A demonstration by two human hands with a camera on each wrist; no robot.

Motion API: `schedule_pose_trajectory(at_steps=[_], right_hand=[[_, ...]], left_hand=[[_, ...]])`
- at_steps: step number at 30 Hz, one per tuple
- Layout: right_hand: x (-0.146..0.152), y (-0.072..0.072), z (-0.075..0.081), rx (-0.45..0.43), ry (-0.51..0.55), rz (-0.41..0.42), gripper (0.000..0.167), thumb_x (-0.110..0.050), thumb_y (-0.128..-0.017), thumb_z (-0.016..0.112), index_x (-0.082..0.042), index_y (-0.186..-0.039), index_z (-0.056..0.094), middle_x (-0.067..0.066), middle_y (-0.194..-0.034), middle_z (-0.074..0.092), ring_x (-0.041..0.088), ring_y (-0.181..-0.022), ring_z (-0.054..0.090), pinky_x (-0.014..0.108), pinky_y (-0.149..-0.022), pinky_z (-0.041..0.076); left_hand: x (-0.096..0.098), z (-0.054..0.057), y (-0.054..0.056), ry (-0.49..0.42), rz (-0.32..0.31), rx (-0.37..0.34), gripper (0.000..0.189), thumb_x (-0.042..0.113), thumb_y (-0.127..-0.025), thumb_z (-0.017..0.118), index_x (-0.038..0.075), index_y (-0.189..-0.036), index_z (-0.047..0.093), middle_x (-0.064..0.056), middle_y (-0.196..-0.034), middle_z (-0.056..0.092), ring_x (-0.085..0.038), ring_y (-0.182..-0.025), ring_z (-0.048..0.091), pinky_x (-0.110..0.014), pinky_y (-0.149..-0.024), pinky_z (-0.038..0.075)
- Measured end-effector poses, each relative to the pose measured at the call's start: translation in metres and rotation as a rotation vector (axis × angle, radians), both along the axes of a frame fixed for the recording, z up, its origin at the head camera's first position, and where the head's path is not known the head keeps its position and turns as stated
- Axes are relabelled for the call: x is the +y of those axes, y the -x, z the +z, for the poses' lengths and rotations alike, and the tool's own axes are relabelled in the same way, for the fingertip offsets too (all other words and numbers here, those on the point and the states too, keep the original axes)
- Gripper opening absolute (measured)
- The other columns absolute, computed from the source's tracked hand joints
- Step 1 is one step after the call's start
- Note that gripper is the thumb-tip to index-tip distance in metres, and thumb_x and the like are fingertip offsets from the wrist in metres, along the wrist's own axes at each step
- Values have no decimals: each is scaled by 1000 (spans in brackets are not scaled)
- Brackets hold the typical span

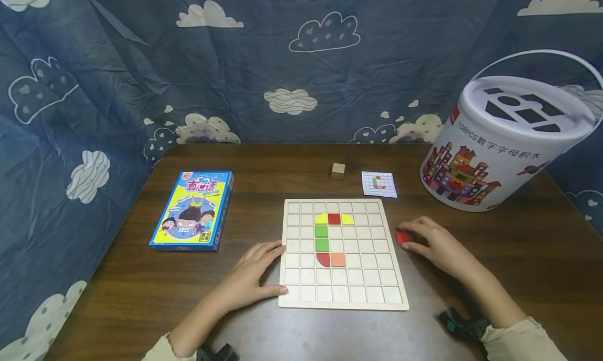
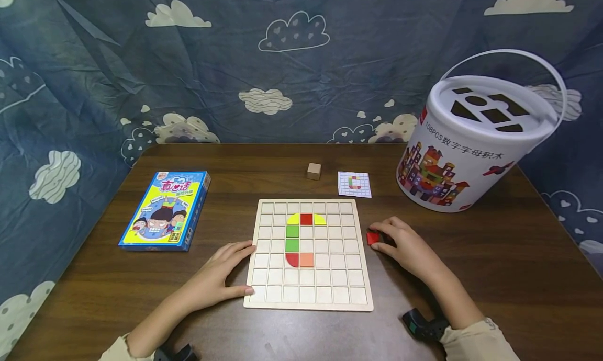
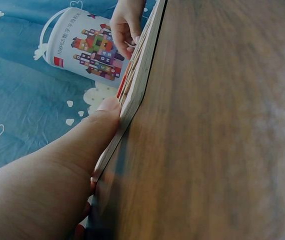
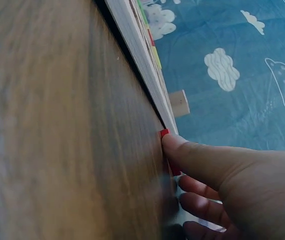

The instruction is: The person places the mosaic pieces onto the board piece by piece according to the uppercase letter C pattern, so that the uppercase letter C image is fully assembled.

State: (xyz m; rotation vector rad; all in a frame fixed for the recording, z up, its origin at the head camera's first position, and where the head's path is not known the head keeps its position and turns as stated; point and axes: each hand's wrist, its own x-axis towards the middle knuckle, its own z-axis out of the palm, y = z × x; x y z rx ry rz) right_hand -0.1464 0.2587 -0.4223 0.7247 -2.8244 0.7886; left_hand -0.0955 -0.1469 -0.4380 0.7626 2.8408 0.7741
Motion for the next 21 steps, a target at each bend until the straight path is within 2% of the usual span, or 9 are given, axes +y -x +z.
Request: schedule_pose_trajectory(at_steps=[6, 10, 16, 21], right_hand=[[1, 2, -5, 57, 33, 9, 22, -12, -75, 73, -8, -96, 66, 0, -92, 56, 17, -86, 54, 35, -76, 42], [1, 3, -5, 46, 36, 14, 20, -12, -76, 72, -8, -94, 66, -1, -91, 58, 16, -87, 54, 34, -76, 42], [-10, -4, 11, -7, 67, 24, 20, -16, -78, 70, -11, -97, 64, -5, -94, 60, 12, -89, 53, 34, -75, 45], [-37, -14, 23, 14, 135, 117, 21, -12, -75, 72, -13, -95, 64, -9, -90, 58, 9, -78, 52, 27, -67, 46]], left_hand=[[1, 0, 0, -3, 3, -6, 84, 66, -73, 55, 21, -139, 35, 3, -142, 30, -21, -129, 22, -48, -100, 21], [1, 0, 0, 1, 6, -6, 83, 67, -73, 54, 20, -139, 35, 3, -142, 30, -21, -129, 22, -49, -100, 22], [1, 0, 1, 10, 4, -5, 83, 68, -73, 53, 20, -139, 35, 3, -142, 30, -22, -129, 22, -49, -100, 22], [0, 0, 0, 6, 5, -8, 83, 67, -73, 54, 21, -139, 35, 4, -142, 30, -22, -129, 22, -49, -100, 22]])
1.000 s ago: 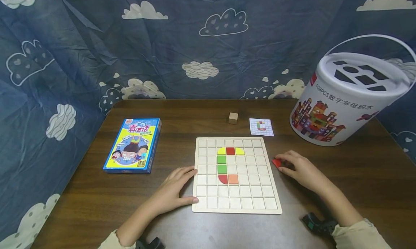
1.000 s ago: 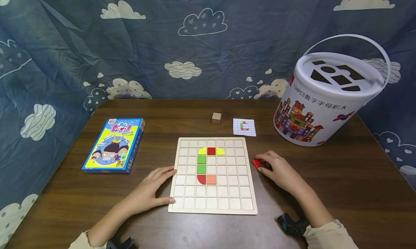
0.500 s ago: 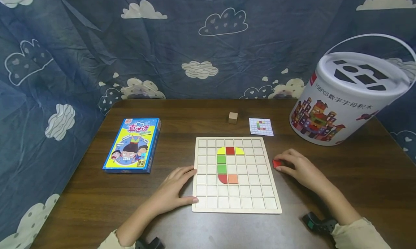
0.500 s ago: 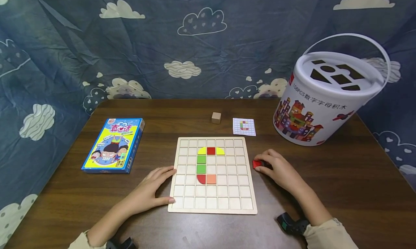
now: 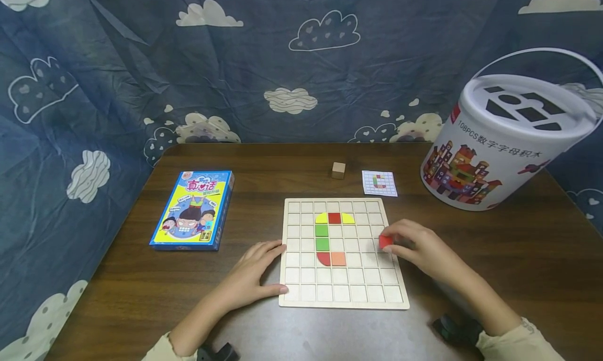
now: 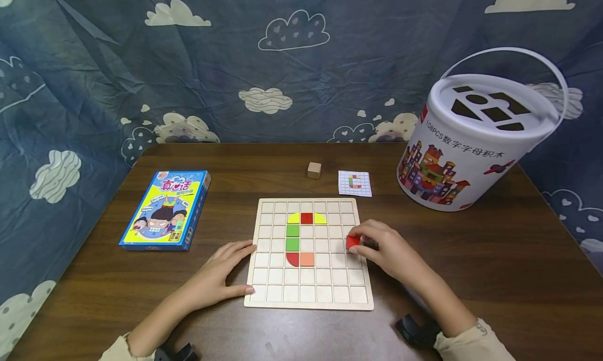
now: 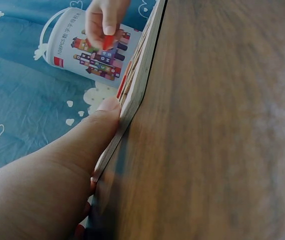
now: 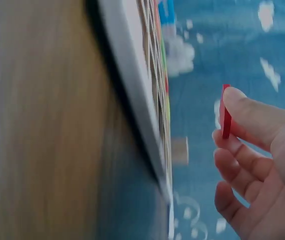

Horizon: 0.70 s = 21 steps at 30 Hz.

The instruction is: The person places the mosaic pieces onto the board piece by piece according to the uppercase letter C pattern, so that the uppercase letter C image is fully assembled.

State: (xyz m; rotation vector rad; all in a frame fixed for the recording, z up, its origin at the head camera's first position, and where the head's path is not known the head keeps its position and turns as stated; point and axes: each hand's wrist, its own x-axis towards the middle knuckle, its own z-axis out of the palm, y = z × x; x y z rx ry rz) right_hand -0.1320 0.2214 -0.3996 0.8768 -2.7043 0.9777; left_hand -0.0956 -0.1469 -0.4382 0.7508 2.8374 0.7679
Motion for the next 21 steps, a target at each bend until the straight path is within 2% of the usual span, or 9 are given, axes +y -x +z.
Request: schedule_pose_trajectory(at_steps=[3, 9, 14, 21], right_hand=[[-16, -5, 0, -14, -7, 44, 20, -12, -75, 72, -14, -94, 65, -8, -92, 58, 9, -79, 52, 28, -67, 46], [-40, -9, -8, -73, -61, 72, 19, -19, -79, 70, -14, -96, 66, -8, -95, 58, 9, -89, 53, 33, -78, 46], [-47, -10, -15, -63, -86, 67, 18, -16, -77, 71, -14, -95, 67, -8, -92, 58, 8, -88, 52, 32, -78, 45], [-52, -11, -17, -65, -95, 55, 20, -19, -77, 72, -13, -96, 68, -9, -90, 57, 7, -85, 52, 29, -75, 45]], left_hand=[[0, 0, 0, -2, 0, -1, 83, 66, -73, 55, 21, -139, 34, 4, -142, 30, -22, -129, 22, -49, -100, 21], [1, 0, 0, -2, -2, -1, 83, 67, -73, 54, 21, -139, 35, 4, -142, 30, -22, -129, 22, -49, -100, 22], [1, 1, 1, 2, -3, 2, 83, 67, -73, 53, 21, -139, 35, 3, -143, 29, -23, -129, 22, -50, -100, 22], [1, 1, 0, 4, -3, 1, 83, 66, -73, 55, 20, -139, 35, 3, -142, 30, -22, -129, 22, -50, -100, 22]])
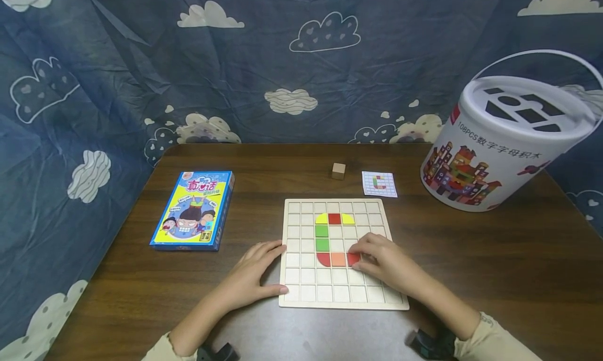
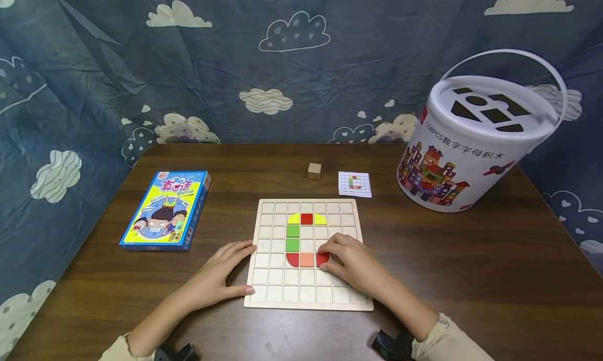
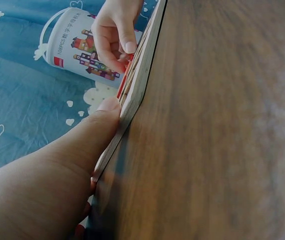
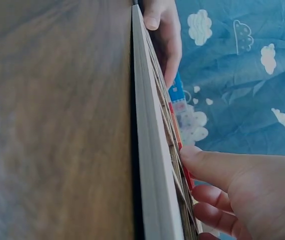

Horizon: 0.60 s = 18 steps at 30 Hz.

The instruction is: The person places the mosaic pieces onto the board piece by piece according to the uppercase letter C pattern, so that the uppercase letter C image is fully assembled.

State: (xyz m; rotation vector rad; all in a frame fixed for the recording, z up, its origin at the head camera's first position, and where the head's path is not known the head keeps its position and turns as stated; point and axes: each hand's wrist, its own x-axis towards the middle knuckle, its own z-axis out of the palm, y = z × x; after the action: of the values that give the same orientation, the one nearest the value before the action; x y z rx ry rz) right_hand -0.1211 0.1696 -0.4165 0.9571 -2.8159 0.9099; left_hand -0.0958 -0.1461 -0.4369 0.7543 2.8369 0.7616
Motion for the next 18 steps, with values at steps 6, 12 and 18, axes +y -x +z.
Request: schedule_pose_trajectory(at_steps=[6, 12, 18], right_hand=[[-1, -1, -1, 9, -17, -28, 21, -21, -76, 72, -15, -96, 68, -9, -92, 57, 7, -86, 51, 30, -75, 44], [-2, -2, -2, 19, -37, -47, 21, -23, -77, 72, -16, -96, 68, -10, -92, 57, 7, -87, 51, 31, -76, 44], [-1, -2, 2, 15, -42, -28, 25, -26, -79, 69, -15, -102, 66, -8, -95, 56, 6, -87, 51, 31, -76, 45]], left_hand=[[0, 0, 0, 1, -3, 3, 83, 66, -73, 55, 20, -139, 35, 2, -142, 30, -23, -129, 23, -50, -99, 23], [0, -1, 1, -7, -6, 8, 82, 64, -73, 57, 20, -139, 35, 2, -142, 30, -22, -129, 23, -50, -99, 23], [0, 0, 1, -4, -13, 10, 82, 62, -74, 58, 19, -140, 34, 1, -142, 31, -22, -129, 23, -48, -101, 22]])
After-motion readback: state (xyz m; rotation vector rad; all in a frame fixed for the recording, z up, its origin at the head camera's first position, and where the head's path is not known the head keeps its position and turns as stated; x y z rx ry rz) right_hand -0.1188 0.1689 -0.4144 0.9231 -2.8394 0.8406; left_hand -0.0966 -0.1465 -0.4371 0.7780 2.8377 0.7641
